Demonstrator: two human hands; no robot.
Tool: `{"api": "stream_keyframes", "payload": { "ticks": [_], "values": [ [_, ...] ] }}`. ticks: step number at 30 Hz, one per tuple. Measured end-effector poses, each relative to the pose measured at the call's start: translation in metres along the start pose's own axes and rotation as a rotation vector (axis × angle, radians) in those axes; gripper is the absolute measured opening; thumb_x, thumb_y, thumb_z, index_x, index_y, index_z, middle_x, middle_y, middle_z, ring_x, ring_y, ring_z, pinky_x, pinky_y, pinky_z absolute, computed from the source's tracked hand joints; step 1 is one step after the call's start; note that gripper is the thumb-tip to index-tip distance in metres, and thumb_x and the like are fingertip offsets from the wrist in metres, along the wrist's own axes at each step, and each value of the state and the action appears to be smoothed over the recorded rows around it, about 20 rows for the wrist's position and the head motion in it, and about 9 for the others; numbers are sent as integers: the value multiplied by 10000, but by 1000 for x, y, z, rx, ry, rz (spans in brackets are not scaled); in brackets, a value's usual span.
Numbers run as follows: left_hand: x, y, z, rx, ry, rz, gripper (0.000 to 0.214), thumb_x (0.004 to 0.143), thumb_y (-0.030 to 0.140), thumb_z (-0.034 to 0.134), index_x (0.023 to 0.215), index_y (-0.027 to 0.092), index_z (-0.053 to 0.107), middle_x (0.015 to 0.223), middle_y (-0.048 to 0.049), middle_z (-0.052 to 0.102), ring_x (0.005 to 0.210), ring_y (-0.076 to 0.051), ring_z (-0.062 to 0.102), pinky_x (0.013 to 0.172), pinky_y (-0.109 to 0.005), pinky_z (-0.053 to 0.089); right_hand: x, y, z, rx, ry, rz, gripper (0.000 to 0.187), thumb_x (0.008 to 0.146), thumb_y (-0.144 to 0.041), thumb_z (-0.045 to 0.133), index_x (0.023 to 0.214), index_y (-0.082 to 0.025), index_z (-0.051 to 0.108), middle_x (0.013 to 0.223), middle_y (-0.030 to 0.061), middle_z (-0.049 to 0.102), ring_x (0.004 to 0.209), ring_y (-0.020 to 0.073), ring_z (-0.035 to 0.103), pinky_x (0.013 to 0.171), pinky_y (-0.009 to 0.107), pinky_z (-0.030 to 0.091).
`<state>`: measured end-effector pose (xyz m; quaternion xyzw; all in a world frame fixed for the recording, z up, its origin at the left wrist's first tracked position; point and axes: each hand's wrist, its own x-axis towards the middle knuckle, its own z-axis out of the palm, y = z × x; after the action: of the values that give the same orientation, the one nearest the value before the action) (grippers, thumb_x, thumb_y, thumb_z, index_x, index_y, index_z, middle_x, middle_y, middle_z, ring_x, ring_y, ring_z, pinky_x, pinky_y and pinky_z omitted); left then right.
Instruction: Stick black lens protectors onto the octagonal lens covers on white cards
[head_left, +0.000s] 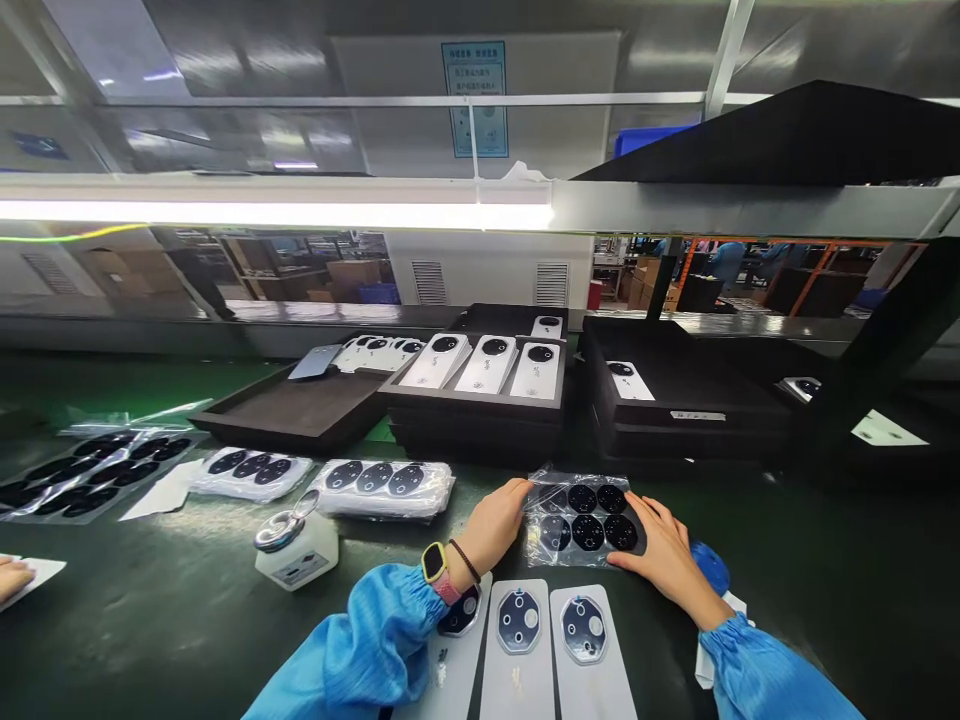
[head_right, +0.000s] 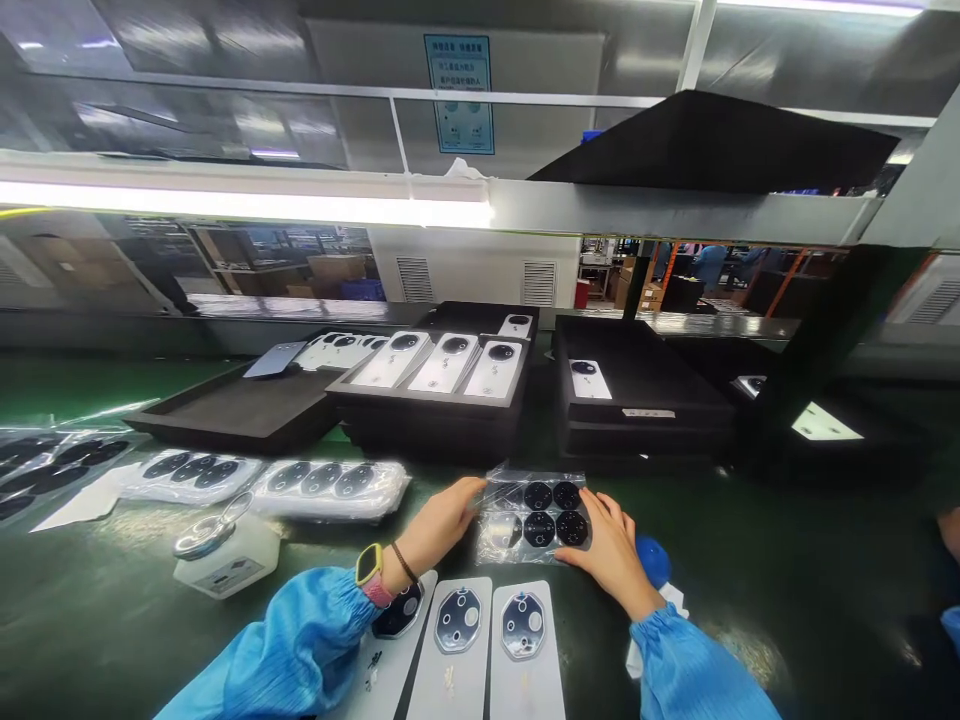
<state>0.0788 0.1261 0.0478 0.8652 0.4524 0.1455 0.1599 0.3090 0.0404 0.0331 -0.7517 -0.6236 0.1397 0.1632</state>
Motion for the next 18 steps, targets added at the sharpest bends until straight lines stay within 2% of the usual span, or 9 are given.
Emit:
{"api": "stream_keyframes", "payload": {
  "ticks": [5,10,16,18],
  "values": [
    [-20,-31,-4,99,110,-42,471,769,-58,380,1109,201,578,1186,-64,610,1081,-196,605,922,-280,491,1,3,1,-13,-10,8,679,671,-364,633,1317,-255,452,1413,70,458,1332,306,337,1037,499,280],
    [-44,-55,-9,137,247,-59,382,766,-6,384,1001,192,610,1035,-81,661,908,-207,665,740,-255,548,1,6,4,-29,2,10,685,667,-400,644,1310,-243,465,1409,74,463,1323,305,352,1035,483,299],
    [-74,-63,-29,79,528,-90,223,784,139,393,837,205,599,857,-74,678,812,-213,664,756,-280,537,7,19,15,-47,70,-32,674,648,-469,652,1279,-296,491,1328,52,533,1275,324,396,983,477,344],
    [-87,-63,-38,40,648,-128,188,774,194,390,791,200,578,861,-86,674,842,-230,657,790,-312,530,10,25,20,-51,94,-46,678,633,-485,661,1266,-296,505,1301,58,551,1256,337,409,966,477,352]
  ]
}}
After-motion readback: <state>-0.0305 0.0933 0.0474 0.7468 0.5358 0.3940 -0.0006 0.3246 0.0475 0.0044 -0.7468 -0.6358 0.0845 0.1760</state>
